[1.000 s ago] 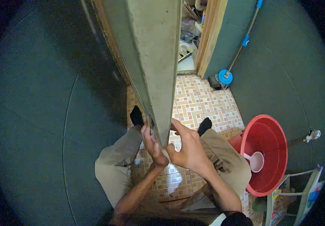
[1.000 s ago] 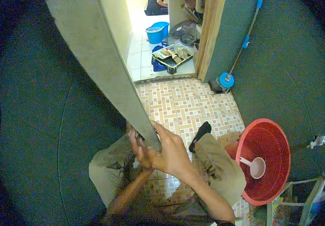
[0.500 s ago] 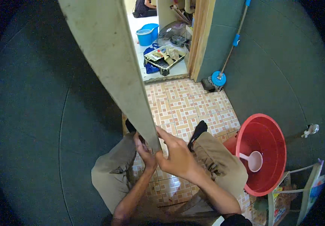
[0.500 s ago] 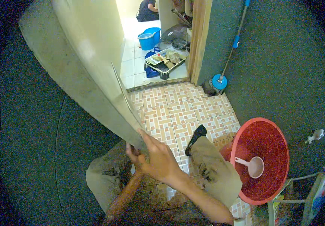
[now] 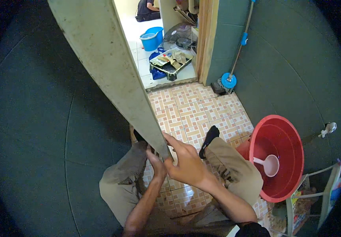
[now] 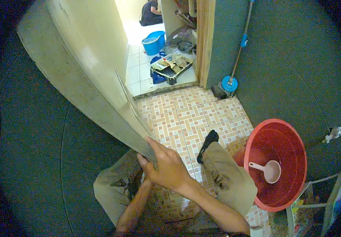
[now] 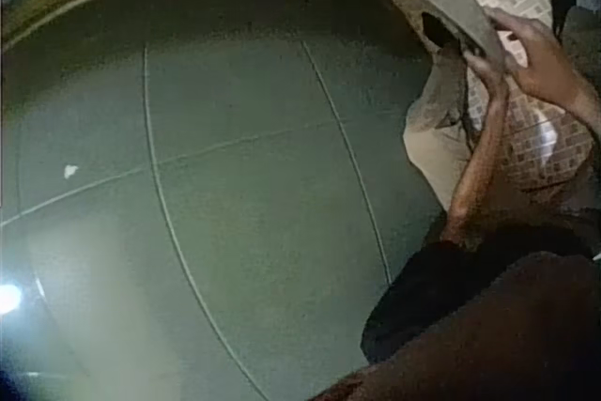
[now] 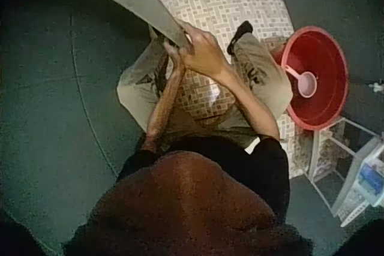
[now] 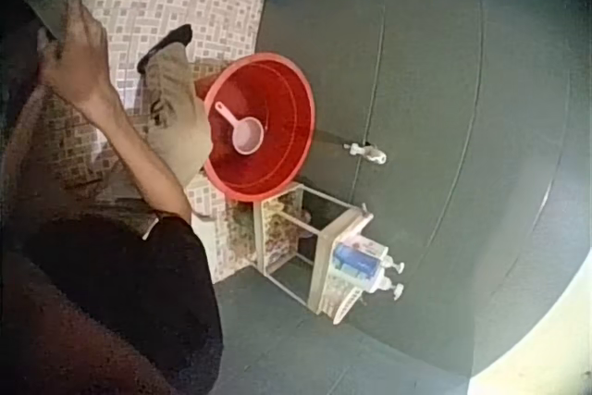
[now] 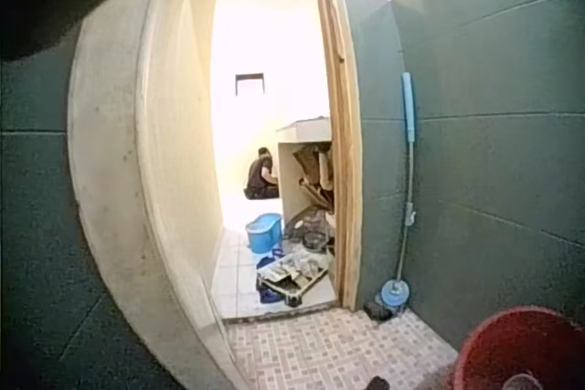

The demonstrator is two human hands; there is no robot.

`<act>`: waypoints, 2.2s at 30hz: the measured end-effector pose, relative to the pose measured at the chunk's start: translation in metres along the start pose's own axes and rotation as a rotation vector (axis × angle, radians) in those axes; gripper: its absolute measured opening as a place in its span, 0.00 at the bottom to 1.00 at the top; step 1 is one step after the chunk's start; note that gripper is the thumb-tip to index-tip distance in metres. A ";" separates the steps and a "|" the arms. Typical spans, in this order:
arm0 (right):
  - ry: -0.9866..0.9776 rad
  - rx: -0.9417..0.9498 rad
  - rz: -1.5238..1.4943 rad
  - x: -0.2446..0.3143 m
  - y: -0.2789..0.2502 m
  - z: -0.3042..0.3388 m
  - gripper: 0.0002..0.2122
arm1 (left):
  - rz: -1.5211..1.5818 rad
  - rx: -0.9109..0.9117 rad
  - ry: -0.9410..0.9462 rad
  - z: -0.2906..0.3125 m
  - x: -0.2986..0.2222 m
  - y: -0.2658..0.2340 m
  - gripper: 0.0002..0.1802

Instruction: The person is repairing a door hinge using a screwdriver and hands. They are seen tightening or loosening screws on the door to ensure it is properly attached.

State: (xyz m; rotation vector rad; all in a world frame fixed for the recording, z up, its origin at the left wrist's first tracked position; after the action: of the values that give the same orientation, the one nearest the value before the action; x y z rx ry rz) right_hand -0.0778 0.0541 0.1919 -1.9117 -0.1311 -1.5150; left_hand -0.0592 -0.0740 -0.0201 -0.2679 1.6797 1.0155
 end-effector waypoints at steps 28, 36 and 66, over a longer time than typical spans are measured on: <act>0.041 0.036 0.036 0.002 0.008 -0.004 0.28 | -0.466 0.076 0.672 0.008 -0.098 0.025 0.31; 0.099 -0.038 0.154 -0.007 0.013 -0.009 0.26 | -0.384 -0.027 0.519 -0.004 -0.064 0.007 0.30; 0.096 -0.129 0.115 -0.014 0.012 -0.011 0.21 | -0.399 0.145 0.655 0.017 -0.088 0.020 0.38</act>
State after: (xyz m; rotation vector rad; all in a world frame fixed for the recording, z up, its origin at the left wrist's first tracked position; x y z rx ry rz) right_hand -0.0854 0.0438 0.1746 -1.9070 0.1205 -1.5664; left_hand -0.0272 -0.0765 0.0660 -0.8726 2.1511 0.5217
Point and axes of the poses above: each hand's wrist, its own z-axis away from the middle knuckle, its own y-axis out of the palm, x = y × z, the point moved 5 cm from there along -z, towards the middle knuckle, and after that the axes turned 13 degrees about y, right-handed, at the moved point
